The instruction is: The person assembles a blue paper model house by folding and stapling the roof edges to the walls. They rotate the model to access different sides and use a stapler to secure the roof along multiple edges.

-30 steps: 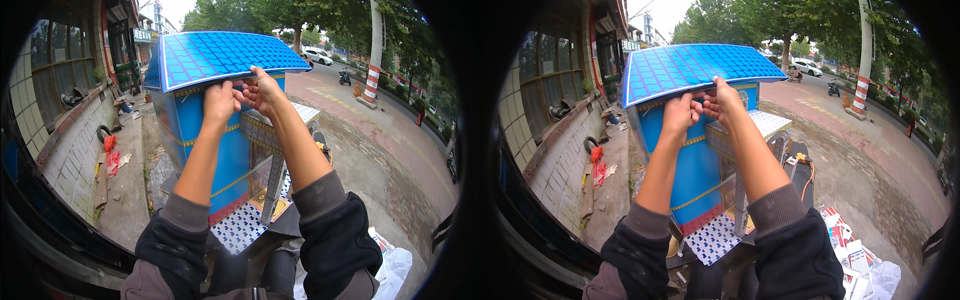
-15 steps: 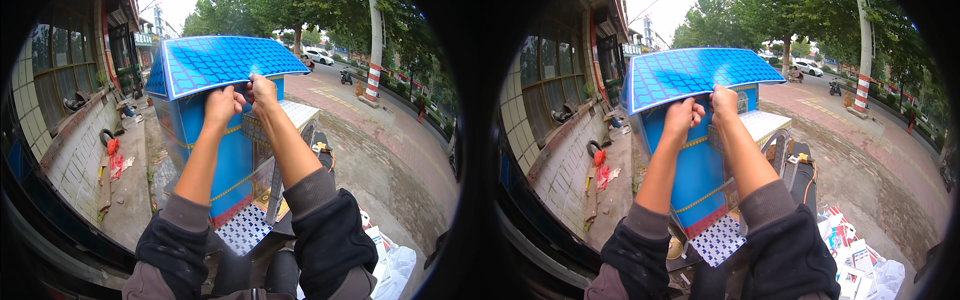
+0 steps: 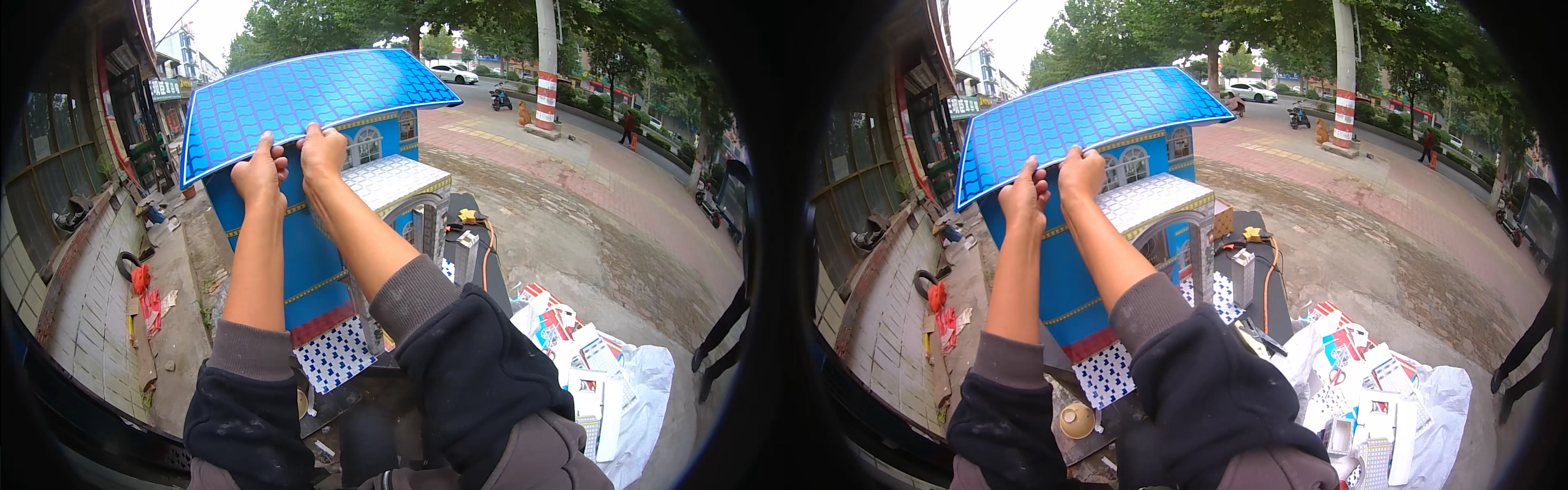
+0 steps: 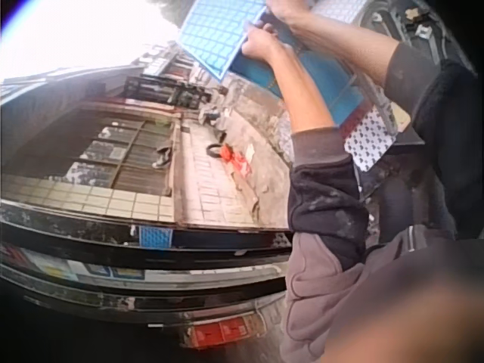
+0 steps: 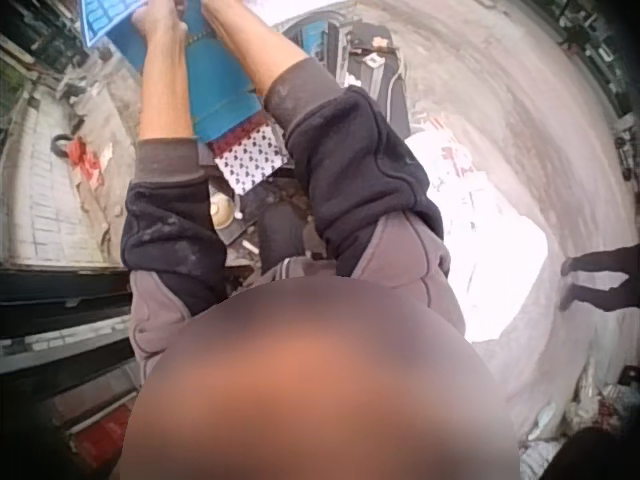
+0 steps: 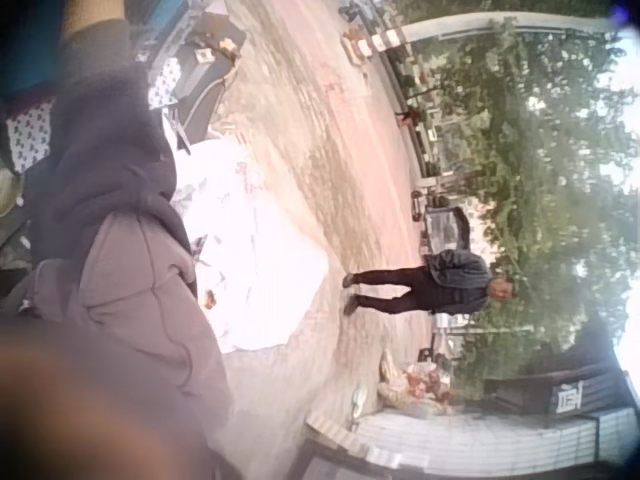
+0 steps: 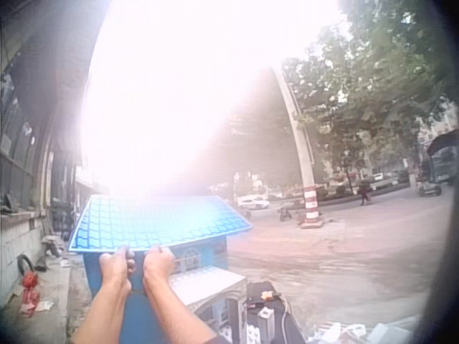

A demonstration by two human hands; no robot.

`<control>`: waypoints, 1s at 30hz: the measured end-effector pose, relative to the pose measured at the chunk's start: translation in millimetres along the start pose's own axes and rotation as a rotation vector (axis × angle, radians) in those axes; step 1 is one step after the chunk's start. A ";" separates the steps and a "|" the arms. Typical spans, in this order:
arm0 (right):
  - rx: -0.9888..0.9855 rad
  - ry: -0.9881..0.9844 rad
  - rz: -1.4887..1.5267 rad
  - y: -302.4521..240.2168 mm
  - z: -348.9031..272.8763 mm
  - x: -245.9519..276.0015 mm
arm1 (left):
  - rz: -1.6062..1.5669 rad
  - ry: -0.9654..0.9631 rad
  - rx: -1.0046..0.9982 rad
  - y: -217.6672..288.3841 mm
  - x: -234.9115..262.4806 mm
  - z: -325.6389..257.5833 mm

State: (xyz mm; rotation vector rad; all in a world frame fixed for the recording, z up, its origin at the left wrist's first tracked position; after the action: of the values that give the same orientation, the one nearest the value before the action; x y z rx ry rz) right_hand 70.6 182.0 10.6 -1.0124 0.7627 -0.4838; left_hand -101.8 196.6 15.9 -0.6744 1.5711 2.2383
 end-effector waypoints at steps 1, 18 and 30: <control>-0.014 0.001 -0.029 -0.4 -0.6 -1.5 | 0.033 0.043 0.001 -1.5 4.7 4.0; 0.268 -0.403 -0.014 -85.5 -18.6 217.3 | 0.039 0.063 -0.105 -13.5 14.0 36.1; 0.137 -0.318 -0.015 -27.7 94.4 261.2 | 0.162 -0.069 -0.274 -2.6 13.5 25.7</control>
State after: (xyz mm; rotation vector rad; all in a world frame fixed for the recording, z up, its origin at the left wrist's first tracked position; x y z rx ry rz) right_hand 311.7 45.9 -24.2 -0.9390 0.4323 -0.3703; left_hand -116.8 221.6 13.7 -0.5494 1.3419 2.5979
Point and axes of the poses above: each hand's wrist, its own z-axis towards the middle knuckle, its own x-axis out of the back of the hand, y = z × x, the point moved 10 cm from there along z, towards the middle knuckle, and after that the axes turned 5 degrees about -z, right-handed, at the moved point
